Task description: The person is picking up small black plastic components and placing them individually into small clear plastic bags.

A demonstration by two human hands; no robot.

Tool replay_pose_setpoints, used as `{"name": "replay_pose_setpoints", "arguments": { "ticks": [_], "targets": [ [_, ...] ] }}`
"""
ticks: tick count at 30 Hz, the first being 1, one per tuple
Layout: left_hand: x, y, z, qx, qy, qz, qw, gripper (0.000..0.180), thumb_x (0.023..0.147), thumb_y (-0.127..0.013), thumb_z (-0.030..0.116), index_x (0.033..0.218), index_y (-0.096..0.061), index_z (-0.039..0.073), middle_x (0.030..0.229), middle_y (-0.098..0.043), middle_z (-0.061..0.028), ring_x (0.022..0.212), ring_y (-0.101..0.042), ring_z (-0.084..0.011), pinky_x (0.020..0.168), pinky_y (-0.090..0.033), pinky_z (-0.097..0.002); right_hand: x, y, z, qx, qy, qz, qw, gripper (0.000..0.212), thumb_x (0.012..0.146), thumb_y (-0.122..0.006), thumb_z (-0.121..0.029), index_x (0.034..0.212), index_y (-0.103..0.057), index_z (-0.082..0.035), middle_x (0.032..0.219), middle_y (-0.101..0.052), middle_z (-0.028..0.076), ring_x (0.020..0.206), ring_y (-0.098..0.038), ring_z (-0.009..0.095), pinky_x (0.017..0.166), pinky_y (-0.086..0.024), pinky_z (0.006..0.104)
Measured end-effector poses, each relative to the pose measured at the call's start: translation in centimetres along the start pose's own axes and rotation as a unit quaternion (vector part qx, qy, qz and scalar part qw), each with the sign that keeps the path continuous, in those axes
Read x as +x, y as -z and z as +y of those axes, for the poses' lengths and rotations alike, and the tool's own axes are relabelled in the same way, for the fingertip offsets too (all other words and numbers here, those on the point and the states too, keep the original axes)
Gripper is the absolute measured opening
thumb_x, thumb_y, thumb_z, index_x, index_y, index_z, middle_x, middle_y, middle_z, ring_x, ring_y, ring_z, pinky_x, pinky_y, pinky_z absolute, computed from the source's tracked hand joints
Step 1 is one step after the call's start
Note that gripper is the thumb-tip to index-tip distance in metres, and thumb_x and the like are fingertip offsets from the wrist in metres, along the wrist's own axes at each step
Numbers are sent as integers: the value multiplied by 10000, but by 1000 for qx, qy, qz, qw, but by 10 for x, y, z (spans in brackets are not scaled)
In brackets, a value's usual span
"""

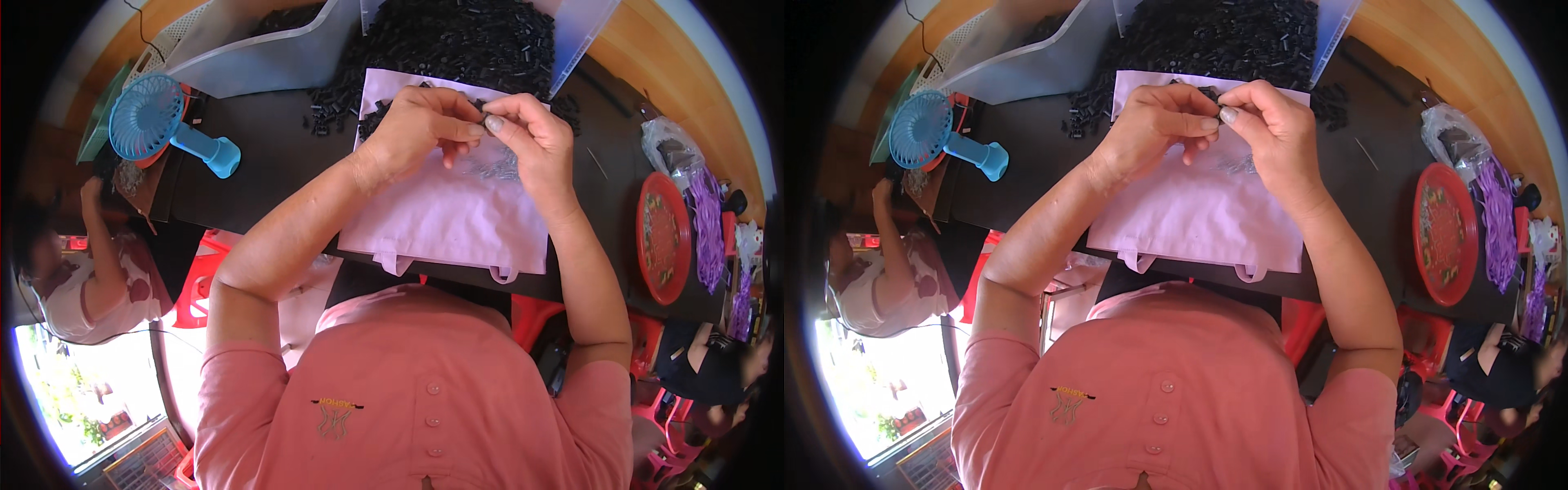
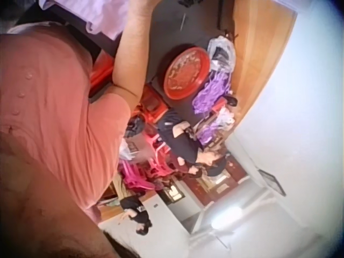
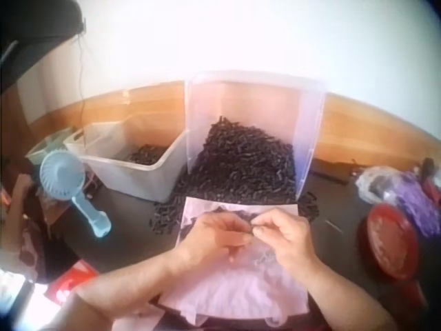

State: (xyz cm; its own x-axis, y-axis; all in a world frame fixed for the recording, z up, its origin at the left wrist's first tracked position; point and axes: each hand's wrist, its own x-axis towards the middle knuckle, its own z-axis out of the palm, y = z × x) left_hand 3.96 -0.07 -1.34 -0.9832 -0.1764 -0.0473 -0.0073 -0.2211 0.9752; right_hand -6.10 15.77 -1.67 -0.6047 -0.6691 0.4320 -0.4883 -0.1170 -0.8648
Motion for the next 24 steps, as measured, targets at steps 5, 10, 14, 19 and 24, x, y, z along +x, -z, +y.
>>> {"name": "replay_pose_setpoints", "arguments": {
  "ticks": [5, 10, 14, 19, 24],
  "targets": [
    [0, 1, -1, -19, 30, 2, 999, 139, 854, -678, 40, 959, -636, -42, 800, -665, -102, 688, -628, -159, 536, -482, -278, -2, -4, 1, -9, 10, 6, 1000, 73, 866, -630, 24, 938, -638, 12, 804, -662, 26, 743, -600, 71, 661, -481, 216],
    [-1, 0, 0, -34, 34, 14, 999, 127, 850, -681, 36, 946, -638, -36, 792, -664, -101, 667, -624, -159, 522, -479, -275, -4, -9, 0, -6, 14, 34, 999, 65, 863, -631, 23, 927, -635, 16, 796, -659, 33, 725, -597, 80, 654, -480, 221],
    [0, -1, -4, 20, 6, 16, 1000, 121, 846, -682, 32, 936, -640, -38, 786, -663, -101, 651, -621, -155, 520, -479, -274, -4, -8, 4, -5, -3, 20, 1000, 71, 857, -631, 20, 928, -633, 22, 803, -661, 38, 718, -596, 84, 647, -478, 222],
    [-1, -1, -5, 0, -9, 28, 1000, 118, 841, -687, 36, 918, -639, -40, 779, -660, -102, 637, -617, -154, 516, -476, -275, -4, -11, 3, 3, -7, 18, 1000, 90, 850, -624, 25, 940, -634, 24, 813, -662, 48, 723, -596, 86, 643, -478, 227],
    [-1, 0, -4, -15, 0, 43, 999, 113, 845, -679, 38, 916, -639, -40, 786, -656, -108, 631, -615, -161, 515, -473, -279, -6, -11, 4, 40, -11, 5, 999, 162, 829, -625, 21, 991, -629, 16, 816, -661, 52, 729, -599, 95, 650, -484, 234]
  ]
}}
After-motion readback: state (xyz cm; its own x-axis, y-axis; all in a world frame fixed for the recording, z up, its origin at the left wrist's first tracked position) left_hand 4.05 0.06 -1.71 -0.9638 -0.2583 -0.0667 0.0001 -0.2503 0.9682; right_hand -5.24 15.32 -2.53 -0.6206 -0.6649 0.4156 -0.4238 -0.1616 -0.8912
